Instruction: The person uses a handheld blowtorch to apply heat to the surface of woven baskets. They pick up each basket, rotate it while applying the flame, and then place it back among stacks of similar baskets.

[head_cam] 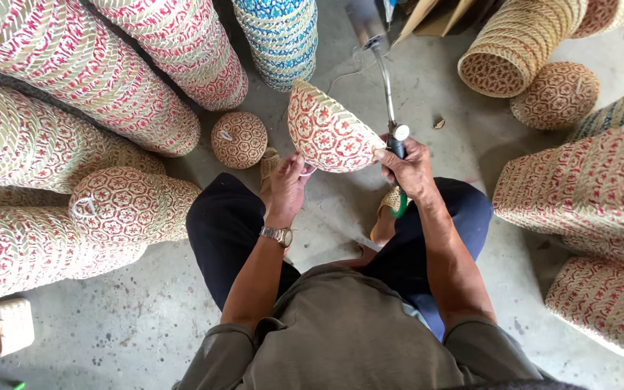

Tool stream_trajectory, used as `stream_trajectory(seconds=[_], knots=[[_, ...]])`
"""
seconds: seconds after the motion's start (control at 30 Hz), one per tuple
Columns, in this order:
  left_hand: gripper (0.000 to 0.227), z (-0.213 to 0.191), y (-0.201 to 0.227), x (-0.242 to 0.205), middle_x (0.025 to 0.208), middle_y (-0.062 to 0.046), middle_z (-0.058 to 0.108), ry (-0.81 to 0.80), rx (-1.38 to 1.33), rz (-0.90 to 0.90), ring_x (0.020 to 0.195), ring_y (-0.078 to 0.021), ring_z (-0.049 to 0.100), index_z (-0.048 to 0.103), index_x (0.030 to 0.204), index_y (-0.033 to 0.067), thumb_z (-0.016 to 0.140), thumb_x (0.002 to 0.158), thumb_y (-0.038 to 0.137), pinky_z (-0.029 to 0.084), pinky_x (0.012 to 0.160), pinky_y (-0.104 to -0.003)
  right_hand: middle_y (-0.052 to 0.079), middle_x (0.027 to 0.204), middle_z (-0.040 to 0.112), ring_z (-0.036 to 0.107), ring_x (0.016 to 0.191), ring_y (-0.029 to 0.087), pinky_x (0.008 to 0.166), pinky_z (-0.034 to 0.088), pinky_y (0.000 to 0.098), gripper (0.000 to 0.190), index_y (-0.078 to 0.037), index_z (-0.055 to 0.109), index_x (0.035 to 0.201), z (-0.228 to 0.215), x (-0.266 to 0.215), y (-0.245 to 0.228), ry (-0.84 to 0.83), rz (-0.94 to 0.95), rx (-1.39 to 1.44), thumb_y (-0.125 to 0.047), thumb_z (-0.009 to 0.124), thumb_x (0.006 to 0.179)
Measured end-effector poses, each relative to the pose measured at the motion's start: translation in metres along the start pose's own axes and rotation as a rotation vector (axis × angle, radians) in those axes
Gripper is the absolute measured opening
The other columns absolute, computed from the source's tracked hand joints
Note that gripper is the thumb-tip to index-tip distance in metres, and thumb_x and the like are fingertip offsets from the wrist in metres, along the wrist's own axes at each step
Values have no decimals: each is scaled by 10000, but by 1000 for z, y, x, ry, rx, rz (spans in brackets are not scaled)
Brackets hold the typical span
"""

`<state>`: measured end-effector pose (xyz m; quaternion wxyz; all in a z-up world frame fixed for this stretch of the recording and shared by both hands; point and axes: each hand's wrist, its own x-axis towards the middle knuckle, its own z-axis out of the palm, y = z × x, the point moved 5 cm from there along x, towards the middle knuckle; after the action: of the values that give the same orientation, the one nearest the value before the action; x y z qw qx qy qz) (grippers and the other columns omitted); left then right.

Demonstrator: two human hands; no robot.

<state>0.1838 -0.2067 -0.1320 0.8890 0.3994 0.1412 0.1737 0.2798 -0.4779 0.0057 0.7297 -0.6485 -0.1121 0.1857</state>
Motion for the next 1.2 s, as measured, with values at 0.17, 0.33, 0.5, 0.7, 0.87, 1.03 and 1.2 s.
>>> stream_trajectory(seconds=[0.17,0.33,0.5,0.7,0.87,1.03,1.2], knots=[[701,32,71,-19,1314,-157,527,101,646,-49,1134,-264,581,451,1430,34,617,958,525,566,923,-462,-19,772,641,572,608,44,522,479,222,305,-28,711,1142,-11,-13,1,95,-137,-100,-115,856,888],[1019,87,133,-19,1504,-272,413,-29,655,-223,1227,-393,593,238,1600,47,487,893,738,647,848,-532,-68,829,609,517,718,34,617,453,219,301,-33,701,1093,-8,-26,14,6,-215,-203,-103,877,859],[795,102,130,-30,1379,-262,504,-151,613,-346,1140,-434,663,339,1491,34,650,883,442,698,752,-495,-28,863,603,499,767,49,680,456,236,274,-1,696,1036,13,-38,16,-68,-332,-371,-88,878,852],[551,43,101,-37,1262,-214,622,106,154,-259,1108,-320,696,477,1409,0,571,871,75,673,872,-471,96,1106,576,551,873,93,717,498,277,255,27,647,935,19,-47,-15,45,-496,-400,-90,852,839],[422,-16,108,-8,1211,-184,636,320,-207,-123,1067,-316,701,495,1305,-48,543,889,7,664,897,-502,109,704,595,555,635,159,583,485,357,366,47,607,918,-12,-58,-33,239,-46,-667,-257,769,1041],[487,-28,148,12,1200,-182,622,227,-261,255,982,-319,661,475,1377,34,565,913,-82,662,815,-468,104,738,697,684,632,203,604,535,374,285,19,601,1103,4,-75,-54,83,-220,-715,-258,628,1041],[814,-25,175,8,1410,-166,487,431,-335,328,1142,-322,649,211,1496,216,574,850,-121,665,862,-448,162,754,695,698,642,311,597,541,433,288,5,632,1124,35,-86,-49,-122,-211,-753,-260,639,1011]])
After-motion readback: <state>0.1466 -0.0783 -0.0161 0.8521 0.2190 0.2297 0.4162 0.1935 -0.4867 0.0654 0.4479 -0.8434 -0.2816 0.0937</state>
